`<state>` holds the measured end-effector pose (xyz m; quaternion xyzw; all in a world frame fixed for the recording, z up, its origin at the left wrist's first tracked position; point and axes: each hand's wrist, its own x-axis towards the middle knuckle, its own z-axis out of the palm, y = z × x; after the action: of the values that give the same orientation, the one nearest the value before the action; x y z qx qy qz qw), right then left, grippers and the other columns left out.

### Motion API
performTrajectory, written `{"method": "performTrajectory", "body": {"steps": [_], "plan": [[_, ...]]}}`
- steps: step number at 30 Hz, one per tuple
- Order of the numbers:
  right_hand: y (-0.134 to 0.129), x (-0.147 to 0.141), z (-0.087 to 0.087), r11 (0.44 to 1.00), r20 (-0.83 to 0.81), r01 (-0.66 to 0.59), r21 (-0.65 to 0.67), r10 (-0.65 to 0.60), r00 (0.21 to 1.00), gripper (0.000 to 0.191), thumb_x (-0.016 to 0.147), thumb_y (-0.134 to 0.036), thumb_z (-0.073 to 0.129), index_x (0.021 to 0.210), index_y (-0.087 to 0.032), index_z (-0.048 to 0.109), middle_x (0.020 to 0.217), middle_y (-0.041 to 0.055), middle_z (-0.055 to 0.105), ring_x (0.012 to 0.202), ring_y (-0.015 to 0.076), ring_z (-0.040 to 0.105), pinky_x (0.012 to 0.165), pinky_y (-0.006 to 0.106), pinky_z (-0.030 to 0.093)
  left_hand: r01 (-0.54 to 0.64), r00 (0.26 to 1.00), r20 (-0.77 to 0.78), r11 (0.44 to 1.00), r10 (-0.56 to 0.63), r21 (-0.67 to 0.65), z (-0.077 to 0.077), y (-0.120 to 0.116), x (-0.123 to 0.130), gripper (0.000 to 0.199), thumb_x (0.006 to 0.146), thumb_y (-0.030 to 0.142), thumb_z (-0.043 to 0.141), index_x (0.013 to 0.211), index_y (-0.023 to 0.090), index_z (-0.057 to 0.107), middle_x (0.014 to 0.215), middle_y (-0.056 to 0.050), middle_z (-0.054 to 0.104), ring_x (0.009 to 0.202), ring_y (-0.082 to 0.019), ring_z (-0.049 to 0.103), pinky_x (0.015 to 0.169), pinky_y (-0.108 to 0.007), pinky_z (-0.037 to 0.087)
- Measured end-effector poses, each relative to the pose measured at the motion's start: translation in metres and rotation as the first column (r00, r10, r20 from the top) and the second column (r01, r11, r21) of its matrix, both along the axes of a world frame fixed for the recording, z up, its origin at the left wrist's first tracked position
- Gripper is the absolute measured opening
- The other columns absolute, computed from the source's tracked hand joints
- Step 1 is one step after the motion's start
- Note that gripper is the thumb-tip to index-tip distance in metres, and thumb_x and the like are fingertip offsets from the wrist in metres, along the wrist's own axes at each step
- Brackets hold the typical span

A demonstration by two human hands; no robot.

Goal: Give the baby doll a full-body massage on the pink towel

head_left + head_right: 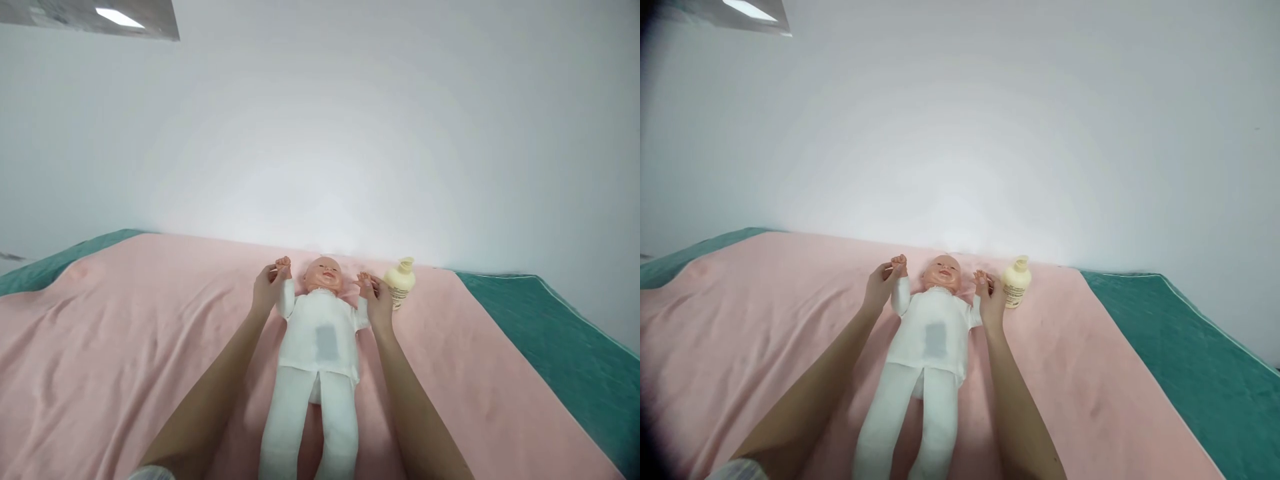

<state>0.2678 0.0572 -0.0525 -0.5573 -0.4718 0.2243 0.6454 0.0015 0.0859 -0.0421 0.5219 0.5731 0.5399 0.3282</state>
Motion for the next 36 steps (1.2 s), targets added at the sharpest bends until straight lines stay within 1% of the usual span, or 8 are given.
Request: {"method": "performTrajectory", "body": {"steps": [5,10,13,16,24,27,31,36], "plan": [[0.033,0.008,-0.014,0.990,0.036,-0.061,-0.128,0.066,0.997,0.043,0.079,-0.053,0.055,0.093,-0.014,0.068,0.094,0.0129,0.074,0.089,0.0264,0.068,0.081,0.041,0.051,0.072,0.992,-0.098,0.994,-0.080,-0.083,-0.021,0.026,0.004,0.049,0.080,0.059,0.051,0.080,0.013,0.068,0.073,-0.009,0.071,0.069,-0.022,0.064,0.059,-0.028,0.043],[0.046,0.016,-0.024,0.957,0.061,-0.120,-0.265,0.141,0.988,0.039,0.076,-0.050,0.058,0.078,-0.013,0.070,0.071,0.0070,0.072,0.069,0.0236,0.066,0.068,0.036,0.050,0.093,0.971,-0.206,0.984,-0.124,-0.153,-0.030,0.032,0.001,0.051,0.081,0.058,0.048,0.059,0.014,0.062,0.052,-0.006,0.060,0.054,-0.018,0.054,0.050,-0.027,0.030],[0.048,0.016,-0.027,0.955,0.079,-0.114,-0.274,0.141,0.987,0.041,0.075,-0.052,0.058,0.079,-0.013,0.070,0.071,0.0070,0.072,0.069,0.0227,0.066,0.068,0.034,0.049,0.097,0.964,-0.232,0.983,-0.132,-0.157,-0.029,0.031,0.001,0.053,0.083,0.059,0.046,0.059,0.014,0.062,0.053,-0.005,0.059,0.054,-0.017,0.053,0.050,-0.027,0.030],[0.044,0.011,-0.026,0.972,0.108,-0.076,-0.221,0.101,0.989,0.045,0.077,-0.055,0.057,0.087,-0.013,0.070,0.084,0.0104,0.074,0.079,0.0238,0.067,0.074,0.036,0.049,0.095,0.963,-0.240,0.986,-0.126,-0.136,-0.027,0.027,0.002,0.054,0.083,0.060,0.044,0.064,0.013,0.065,0.057,-0.005,0.062,0.057,-0.018,0.055,0.052,-0.026,0.033],[0.014,-0.005,-0.013,0.996,0.122,0.075,0.050,-0.081,0.989,0.050,0.085,-0.055,0.051,0.112,-0.014,0.059,0.113,0.0155,0.067,0.100,0.0233,0.063,0.088,0.040,0.047,0.052,0.981,-0.188,0.998,-0.047,0.019,-0.009,-0.001,0.008,0.052,0.086,0.059,0.045,0.103,0.016,0.071,0.076,-0.005,0.071,0.067,-0.018,0.061,0.059,-0.025,0.041],[0.000,-0.009,-0.011,0.985,0.135,0.052,0.165,-0.075,0.988,0.046,0.084,-0.049,0.056,0.115,-0.015,0.057,0.114,0.0145,0.066,0.104,0.0235,0.062,0.089,0.040,0.048,0.015,0.978,-0.207,0.998,-0.002,0.061,-0.002,-0.013,0.005,0.048,0.084,0.054,0.051,0.110,0.018,0.068,0.088,-0.006,0.073,0.078,-0.020,0.064,0.066,-0.026,0.045],[-0.026,-0.013,-0.008,0.982,0.167,0.066,0.176,-0.096,0.981,0.048,0.081,-0.044,0.061,0.121,-0.018,0.054,0.119,0.0131,0.062,0.112,0.0248,0.058,0.095,0.044,0.045,-0.025,0.984,-0.175,0.994,0.044,0.108,0.002,-0.038,-0.006,0.050,0.080,0.052,0.057,0.117,0.019,0.064,0.105,-0.008,0.071,0.090,-0.022,0.065,0.075,-0.029,0.049],[-0.073,-0.018,-0.003,0.984,0.225,0.076,0.164,-0.112,0.968,0.043,0.084,-0.040,0.058,0.121,-0.020,0.057,0.121,0.0109,0.061,0.116,0.0247,0.056,0.099,0.045,0.044,-0.100,0.961,-0.245,0.987,0.128,0.123,-0.001,-0.089,-0.027,0.053,0.077,0.051,0.062,0.123,0.024,0.060,0.113,-0.006,0.069,0.100,-0.024,0.064,0.081,-0.033,0.050]]}}
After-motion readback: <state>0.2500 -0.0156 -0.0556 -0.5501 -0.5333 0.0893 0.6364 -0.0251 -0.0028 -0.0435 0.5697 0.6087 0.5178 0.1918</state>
